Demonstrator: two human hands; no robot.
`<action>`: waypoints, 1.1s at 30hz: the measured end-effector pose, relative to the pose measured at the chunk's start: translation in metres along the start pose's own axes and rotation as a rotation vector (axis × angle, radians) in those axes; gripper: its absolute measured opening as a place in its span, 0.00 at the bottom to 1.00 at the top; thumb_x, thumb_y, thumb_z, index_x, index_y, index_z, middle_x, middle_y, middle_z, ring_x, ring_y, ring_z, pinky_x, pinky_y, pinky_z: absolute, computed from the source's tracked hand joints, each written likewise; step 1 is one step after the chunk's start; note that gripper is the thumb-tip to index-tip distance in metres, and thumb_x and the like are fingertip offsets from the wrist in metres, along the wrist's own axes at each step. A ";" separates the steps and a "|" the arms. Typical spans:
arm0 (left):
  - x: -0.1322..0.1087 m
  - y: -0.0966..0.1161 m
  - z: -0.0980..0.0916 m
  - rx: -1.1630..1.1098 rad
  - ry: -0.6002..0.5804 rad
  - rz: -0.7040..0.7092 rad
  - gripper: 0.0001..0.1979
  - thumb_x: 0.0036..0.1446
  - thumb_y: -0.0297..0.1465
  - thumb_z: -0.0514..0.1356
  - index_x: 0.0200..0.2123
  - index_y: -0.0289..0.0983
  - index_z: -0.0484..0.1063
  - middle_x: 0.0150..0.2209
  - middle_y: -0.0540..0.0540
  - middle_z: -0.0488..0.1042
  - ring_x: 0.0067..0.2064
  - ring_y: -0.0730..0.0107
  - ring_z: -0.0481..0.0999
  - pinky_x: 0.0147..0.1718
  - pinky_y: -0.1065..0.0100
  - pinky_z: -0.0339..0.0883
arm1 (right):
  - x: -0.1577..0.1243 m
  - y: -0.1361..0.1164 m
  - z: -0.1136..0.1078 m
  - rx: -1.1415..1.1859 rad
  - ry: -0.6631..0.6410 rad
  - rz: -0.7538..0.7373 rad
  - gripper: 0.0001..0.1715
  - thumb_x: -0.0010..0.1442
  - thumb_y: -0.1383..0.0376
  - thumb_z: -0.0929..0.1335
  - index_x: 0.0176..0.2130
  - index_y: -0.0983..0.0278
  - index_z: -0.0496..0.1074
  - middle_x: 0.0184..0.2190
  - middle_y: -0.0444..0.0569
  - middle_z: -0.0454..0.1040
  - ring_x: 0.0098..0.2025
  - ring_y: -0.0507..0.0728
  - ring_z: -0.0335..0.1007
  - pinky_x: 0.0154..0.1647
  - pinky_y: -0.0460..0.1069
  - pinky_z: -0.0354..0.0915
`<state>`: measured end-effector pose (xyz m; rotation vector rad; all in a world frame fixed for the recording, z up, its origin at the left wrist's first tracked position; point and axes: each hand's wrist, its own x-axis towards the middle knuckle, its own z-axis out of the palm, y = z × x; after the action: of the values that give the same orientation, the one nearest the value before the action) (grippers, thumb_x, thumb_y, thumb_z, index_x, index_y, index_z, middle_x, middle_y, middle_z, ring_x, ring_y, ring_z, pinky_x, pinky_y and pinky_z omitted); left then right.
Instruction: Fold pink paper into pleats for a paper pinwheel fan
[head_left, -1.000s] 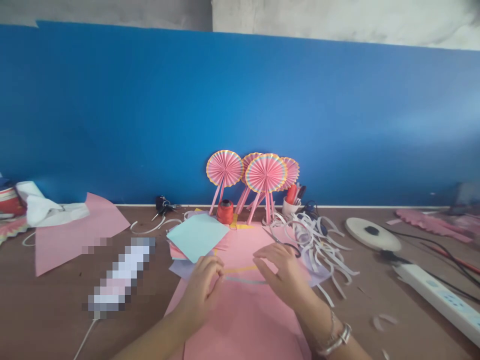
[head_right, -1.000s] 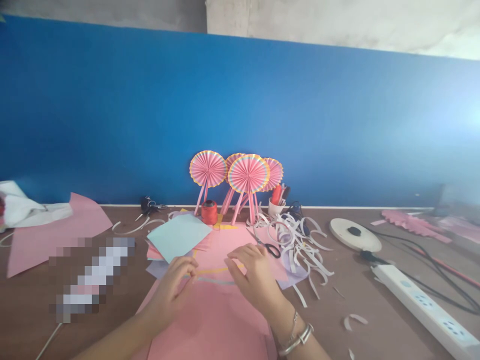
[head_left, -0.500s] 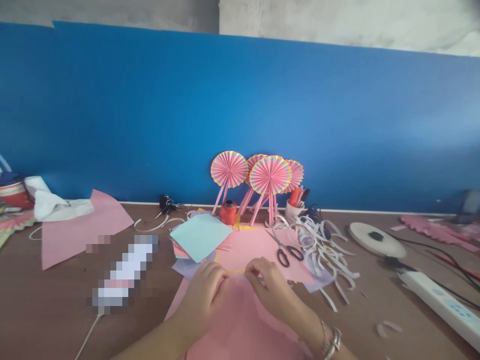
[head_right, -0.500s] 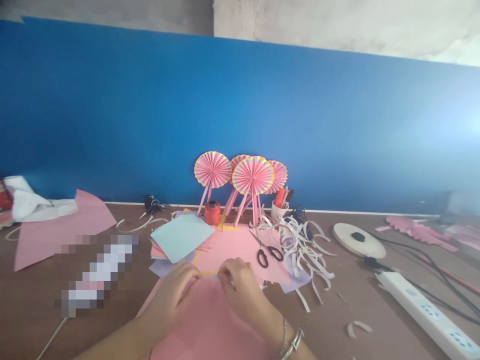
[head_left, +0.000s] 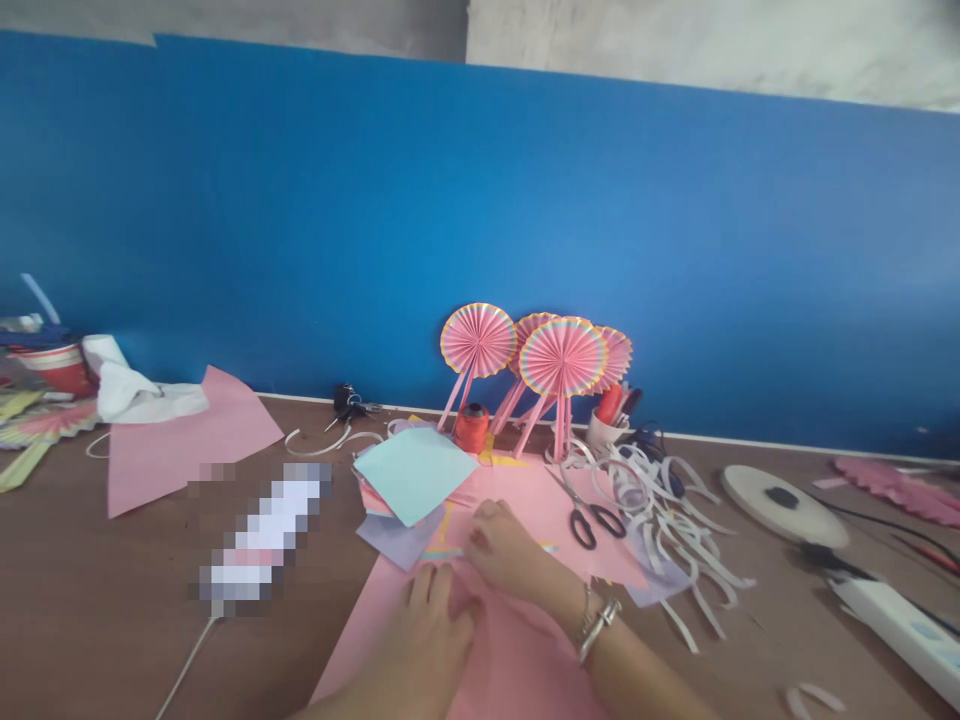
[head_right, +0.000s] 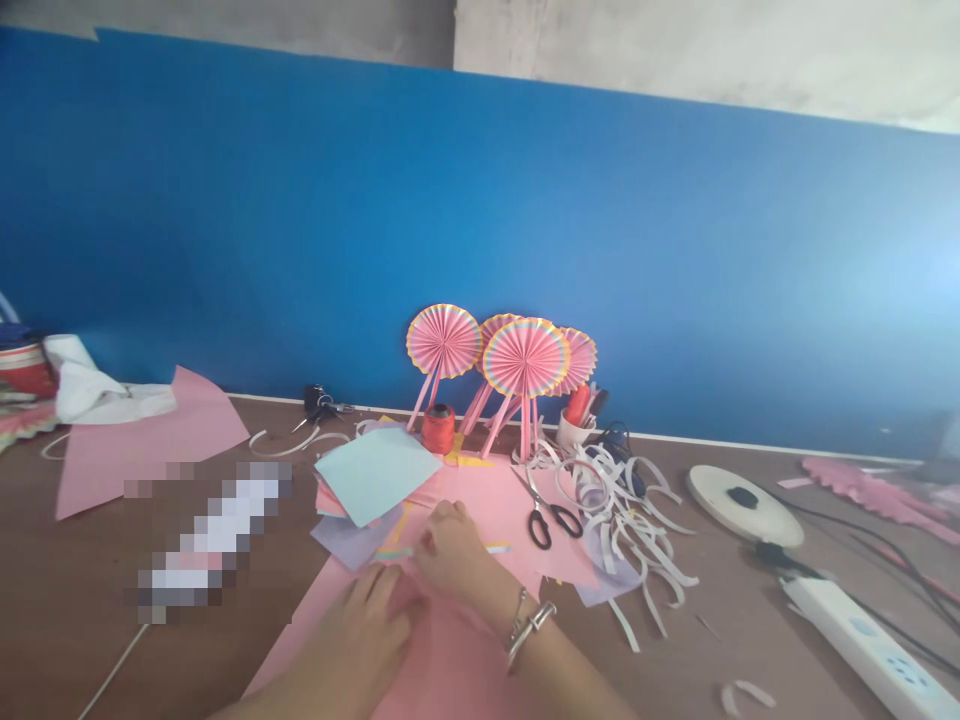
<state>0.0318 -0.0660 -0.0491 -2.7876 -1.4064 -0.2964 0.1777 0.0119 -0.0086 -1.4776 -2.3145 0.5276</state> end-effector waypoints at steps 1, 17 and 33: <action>0.000 0.000 -0.001 -0.003 0.004 -0.035 0.16 0.52 0.25 0.55 0.45 0.37 0.72 0.42 0.37 0.70 0.46 0.46 0.65 0.42 0.51 0.59 | 0.003 0.002 0.000 -0.002 -0.027 -0.008 0.11 0.48 0.77 0.63 0.20 0.65 0.63 0.26 0.46 0.64 0.33 0.54 0.59 0.34 0.48 0.56; 0.005 0.003 -0.042 -0.105 -0.105 -0.188 0.13 0.56 0.27 0.54 0.44 0.32 0.71 0.51 0.32 0.67 0.47 0.48 0.68 0.44 0.50 0.64 | 0.006 0.009 0.002 0.085 -0.093 0.058 0.09 0.47 0.74 0.62 0.19 0.64 0.63 0.24 0.44 0.65 0.29 0.52 0.57 0.28 0.46 0.53; 0.003 0.005 -0.042 -0.108 -0.101 -0.211 0.12 0.60 0.27 0.50 0.41 0.32 0.72 0.47 0.36 0.69 0.46 0.53 0.67 0.44 0.54 0.62 | 0.011 0.009 0.002 0.035 -0.178 0.058 0.08 0.47 0.71 0.65 0.18 0.66 0.63 0.24 0.44 0.64 0.30 0.52 0.54 0.29 0.46 0.50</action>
<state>0.0302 -0.0699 -0.0067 -2.7754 -1.7639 -0.2431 0.1798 0.0259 -0.0136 -1.5420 -2.3877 0.7396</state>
